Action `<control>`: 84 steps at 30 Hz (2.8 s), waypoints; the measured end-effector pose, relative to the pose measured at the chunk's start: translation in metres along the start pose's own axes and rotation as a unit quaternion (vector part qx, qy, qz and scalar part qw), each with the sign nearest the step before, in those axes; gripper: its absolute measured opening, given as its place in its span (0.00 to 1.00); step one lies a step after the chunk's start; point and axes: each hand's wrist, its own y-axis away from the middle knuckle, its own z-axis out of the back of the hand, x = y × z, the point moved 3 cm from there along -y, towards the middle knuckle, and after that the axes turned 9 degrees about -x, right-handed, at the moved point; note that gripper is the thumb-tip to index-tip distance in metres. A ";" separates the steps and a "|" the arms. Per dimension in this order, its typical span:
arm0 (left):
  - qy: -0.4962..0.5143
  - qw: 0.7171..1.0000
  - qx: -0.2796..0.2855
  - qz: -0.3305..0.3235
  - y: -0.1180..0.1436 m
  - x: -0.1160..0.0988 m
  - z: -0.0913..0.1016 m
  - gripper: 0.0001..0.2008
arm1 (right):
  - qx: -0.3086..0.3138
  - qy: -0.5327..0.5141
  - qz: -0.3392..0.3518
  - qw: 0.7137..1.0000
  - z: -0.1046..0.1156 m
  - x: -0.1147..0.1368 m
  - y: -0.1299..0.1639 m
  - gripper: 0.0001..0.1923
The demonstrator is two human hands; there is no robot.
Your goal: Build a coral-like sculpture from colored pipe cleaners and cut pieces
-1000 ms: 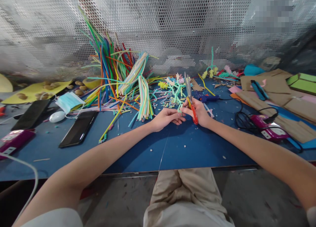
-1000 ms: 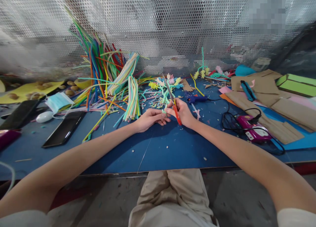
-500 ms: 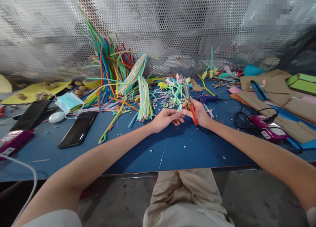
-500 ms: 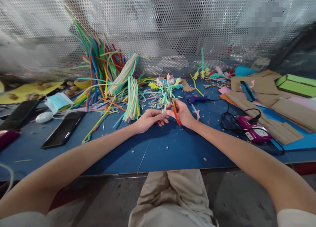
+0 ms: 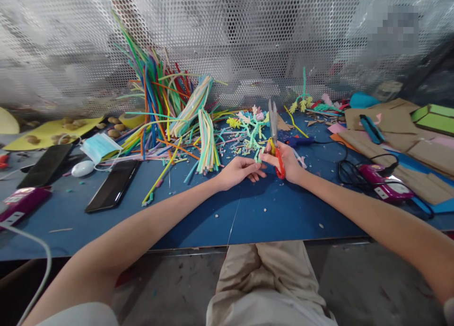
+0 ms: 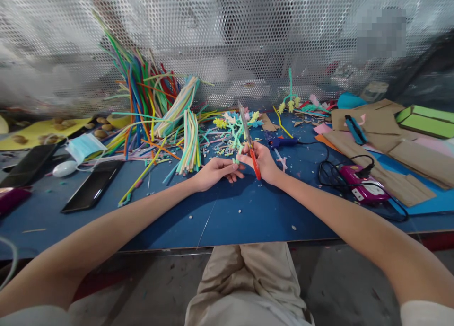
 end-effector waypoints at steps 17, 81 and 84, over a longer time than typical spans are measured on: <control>-0.039 0.999 0.021 -0.020 0.002 -0.003 0.001 0.26 | 0.029 0.007 -0.051 0.998 -0.001 -0.001 0.004 0.21; 0.108 0.992 -0.070 0.013 -0.003 0.008 0.004 0.34 | 0.032 0.015 -0.034 0.999 -0.001 -0.003 0.002 0.23; 0.106 0.992 -0.071 0.009 -0.003 0.008 0.005 0.34 | 0.037 0.020 -0.034 0.999 -0.001 -0.003 0.001 0.23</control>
